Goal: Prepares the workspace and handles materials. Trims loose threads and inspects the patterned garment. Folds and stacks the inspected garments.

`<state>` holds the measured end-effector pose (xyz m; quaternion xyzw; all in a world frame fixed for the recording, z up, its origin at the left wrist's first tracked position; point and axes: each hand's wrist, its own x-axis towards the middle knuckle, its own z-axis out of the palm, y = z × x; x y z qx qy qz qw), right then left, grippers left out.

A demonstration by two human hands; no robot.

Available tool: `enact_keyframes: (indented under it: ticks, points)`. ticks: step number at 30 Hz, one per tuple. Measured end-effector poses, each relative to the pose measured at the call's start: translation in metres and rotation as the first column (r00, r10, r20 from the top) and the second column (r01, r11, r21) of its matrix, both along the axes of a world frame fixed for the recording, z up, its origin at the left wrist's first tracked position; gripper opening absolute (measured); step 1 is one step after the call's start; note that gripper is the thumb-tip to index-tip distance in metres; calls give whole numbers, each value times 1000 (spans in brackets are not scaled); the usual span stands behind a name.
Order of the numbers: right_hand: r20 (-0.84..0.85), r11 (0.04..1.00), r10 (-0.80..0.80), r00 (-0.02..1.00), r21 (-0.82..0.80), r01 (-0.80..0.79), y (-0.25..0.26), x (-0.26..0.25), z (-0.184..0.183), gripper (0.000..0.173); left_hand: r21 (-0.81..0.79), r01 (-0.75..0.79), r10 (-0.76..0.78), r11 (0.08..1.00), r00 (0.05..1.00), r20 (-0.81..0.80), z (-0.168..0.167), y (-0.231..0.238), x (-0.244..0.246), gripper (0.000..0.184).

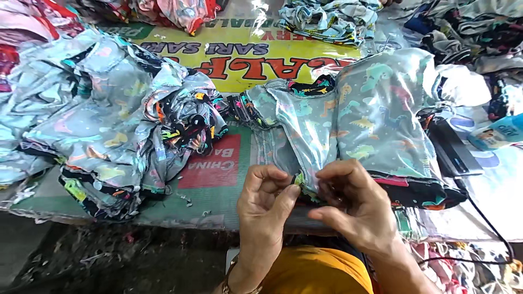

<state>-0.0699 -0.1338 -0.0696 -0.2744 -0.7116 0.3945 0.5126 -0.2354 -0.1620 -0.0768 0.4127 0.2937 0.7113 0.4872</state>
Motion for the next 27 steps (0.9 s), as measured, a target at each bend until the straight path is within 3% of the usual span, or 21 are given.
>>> enact_keyframes:
  ticks: [3, 5, 6, 7, 9, 10, 11, 13, 15, 16, 17, 18, 19, 20, 21, 22, 23, 25, 27]
  points:
    - [138, 963, -203, 969, 206, 172, 0, -7, -5, 15, 88, -30, 45, 996, 984, -171, 0, 0, -3, 19]
    - [132, 943, -239, 962, 267, 198, 1, -6, -3, 12, 172, -65, 141, 983, 868, -476, 2, 5, -14, 12]
    - [138, 939, -244, 960, 280, 198, 1, -4, -2, 13, 213, -60, 189, 975, 724, -664, 4, 10, -21, 14]
    - [161, 936, -250, 955, 293, 195, 1, -3, 0, 13, 246, -18, 220, 969, 516, -828, 8, 17, -28, 18]
    - [246, 925, -277, 929, 331, 188, 0, -5, 5, 11, 307, 116, 305, 944, 34, -952, 19, 38, -33, 13]
    - [269, 916, -291, 918, 355, 186, -1, -6, 7, 10, 290, 169, 309, 942, -97, -946, 27, 51, -31, 11]
    - [259, 903, -312, 914, 381, 200, -2, -6, 9, 10, 259, 182, 289, 948, -162, -943, 34, 65, -29, 17]
    - [137, 865, -373, 918, 410, 290, -5, 1, 14, 10, 211, 139, 228, 968, -125, -966, 53, 95, -20, 36]
    - [-10, 832, -434, 901, 380, 405, -10, 18, 19, 10, 193, 146, 196, 970, -5, -981, 73, 127, 2, 54]
    - [-72, 810, -477, 876, 351, 470, -12, 27, 21, 10, 258, 177, 247, 950, 79, -966, 73, 146, 21, 60]
    - [-122, 786, -523, 843, 314, 533, -14, 37, 22, 9, 414, 188, 380, 891, 194, -905, 58, 169, 46, 67]
    - [-162, 764, -560, 813, 278, 582, -15, 47, 22, 8, 679, 128, 586, 723, 408, -701, 26, 204, 80, 70]
    - [-198, 749, -581, 790, 251, 614, -16, 56, 23, 12, 760, 104, 644, 642, 465, -607, 13, 220, 111, 73]
    - [-223, 737, -591, 775, 241, 631, -17, 62, 24, 16, 675, 191, 592, 713, 353, -725, 18, 208, 130, 74]
    - [-238, 732, -591, 771, 244, 636, -19, 66, 25, 18, 476, 321, 447, 819, 165, -879, 32, 185, 142, 73]
    - [-241, 738, -577, 780, 256, 624, -22, 68, 26, 17, 290, 423, 307, 858, 31, -951, 35, 171, 156, 68]
    - [-227, 757, -547, 806, 277, 592, -26, 67, 27, 15, 202, 509, 243, 837, -14, -970, 23, 170, 168, 58]
    - [-165, 817, -459, 873, 309, 487, -32, 56, 26, 9, 61, 648, 63, 759, 20, -998, 19, 174, 176, 39]
    - [-84, 884, -328, 941, 325, 337, -31, 40, 19, 8, -89, 750, -313, 655, 162, -936, 46, 174, 161, 36]
